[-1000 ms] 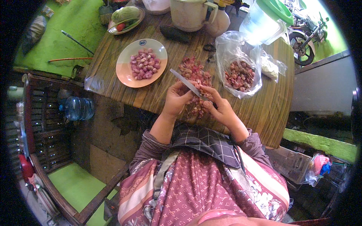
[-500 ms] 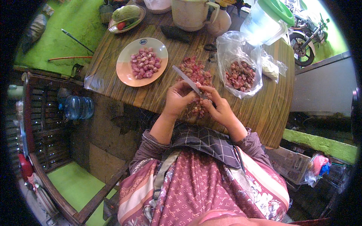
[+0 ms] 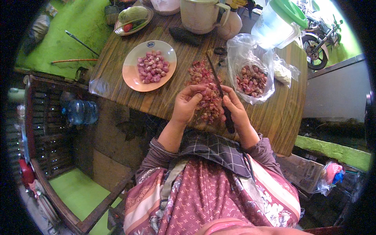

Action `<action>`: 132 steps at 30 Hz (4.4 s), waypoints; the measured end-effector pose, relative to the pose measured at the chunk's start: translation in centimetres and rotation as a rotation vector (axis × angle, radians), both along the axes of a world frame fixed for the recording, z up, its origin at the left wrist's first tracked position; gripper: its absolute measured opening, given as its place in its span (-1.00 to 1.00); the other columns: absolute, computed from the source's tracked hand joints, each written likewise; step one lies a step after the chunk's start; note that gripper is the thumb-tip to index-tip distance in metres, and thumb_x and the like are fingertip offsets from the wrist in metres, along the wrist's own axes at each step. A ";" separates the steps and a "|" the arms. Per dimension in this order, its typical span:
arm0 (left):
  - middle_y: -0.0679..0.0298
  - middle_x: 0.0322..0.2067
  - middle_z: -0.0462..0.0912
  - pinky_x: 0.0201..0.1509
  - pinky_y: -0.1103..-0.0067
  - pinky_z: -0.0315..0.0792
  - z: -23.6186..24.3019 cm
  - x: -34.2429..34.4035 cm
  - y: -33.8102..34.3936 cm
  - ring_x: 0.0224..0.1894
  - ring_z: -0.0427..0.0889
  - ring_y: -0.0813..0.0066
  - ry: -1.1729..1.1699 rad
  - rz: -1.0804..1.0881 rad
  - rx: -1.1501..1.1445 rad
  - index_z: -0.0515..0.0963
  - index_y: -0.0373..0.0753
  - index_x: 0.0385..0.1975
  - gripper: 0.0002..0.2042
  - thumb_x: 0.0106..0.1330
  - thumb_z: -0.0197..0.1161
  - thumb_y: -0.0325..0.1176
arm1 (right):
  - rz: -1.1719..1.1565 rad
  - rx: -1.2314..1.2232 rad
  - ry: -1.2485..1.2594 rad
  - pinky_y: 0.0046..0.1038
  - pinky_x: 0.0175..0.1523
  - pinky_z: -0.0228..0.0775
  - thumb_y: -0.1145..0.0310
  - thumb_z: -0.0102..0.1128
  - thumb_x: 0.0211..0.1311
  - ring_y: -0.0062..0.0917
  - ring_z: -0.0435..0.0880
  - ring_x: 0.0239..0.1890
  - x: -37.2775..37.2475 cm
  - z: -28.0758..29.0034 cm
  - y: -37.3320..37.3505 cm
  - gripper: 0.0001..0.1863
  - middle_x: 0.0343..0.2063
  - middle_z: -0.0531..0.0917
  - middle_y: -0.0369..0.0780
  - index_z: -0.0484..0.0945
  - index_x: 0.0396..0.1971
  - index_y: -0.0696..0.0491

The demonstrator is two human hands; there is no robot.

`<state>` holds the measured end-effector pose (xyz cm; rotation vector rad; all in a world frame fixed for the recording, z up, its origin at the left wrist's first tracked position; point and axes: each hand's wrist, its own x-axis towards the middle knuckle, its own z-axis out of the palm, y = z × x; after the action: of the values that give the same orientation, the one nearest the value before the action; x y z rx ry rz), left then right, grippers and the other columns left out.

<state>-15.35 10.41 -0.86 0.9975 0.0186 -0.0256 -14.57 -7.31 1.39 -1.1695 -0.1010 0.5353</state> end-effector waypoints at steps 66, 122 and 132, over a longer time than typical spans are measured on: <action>0.18 -0.14 0.52 0.04 0.55 0.39 3.1 0.6 -1.0 -0.08 0.50 0.46 -0.077 0.094 -0.161 0.41 -0.32 -0.17 -0.76 0.15 0.09 -0.66 | 0.177 -0.321 -0.368 -0.60 -0.29 0.26 0.05 -0.10 0.25 -0.69 0.41 -0.49 0.7 2.2 0.4 -0.41 -0.45 0.53 -0.26 0.10 0.23 -0.06; 0.32 -0.30 0.51 -0.15 0.59 0.45 -0.1 -5.0 6.2 -0.24 0.51 0.60 -0.177 0.180 -0.182 0.38 -0.24 -0.22 -0.83 0.20 0.11 -0.51 | 0.190 -0.108 0.003 -0.71 -0.61 0.13 0.22 -0.11 0.28 -0.74 0.31 -0.67 -2.3 2.7 7.4 -0.65 -0.52 0.45 -0.34 0.29 -0.01 0.08; 0.32 -0.32 0.52 -0.12 0.55 0.43 2.4 -14.0 17.7 -0.26 0.51 0.56 -0.247 0.478 0.009 0.44 -0.29 -0.18 -0.78 0.16 0.14 -0.53 | 0.480 0.047 -0.059 -0.69 -0.66 0.05 0.21 -0.21 0.31 -0.72 0.21 -0.75 -2.4 3.7 16.7 -0.64 -0.73 0.29 -0.36 0.29 0.00 0.09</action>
<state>-29.32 28.09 1.49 0.9789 0.0309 0.5351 -16.95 9.44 5.12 -1.1161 -0.4503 0.9148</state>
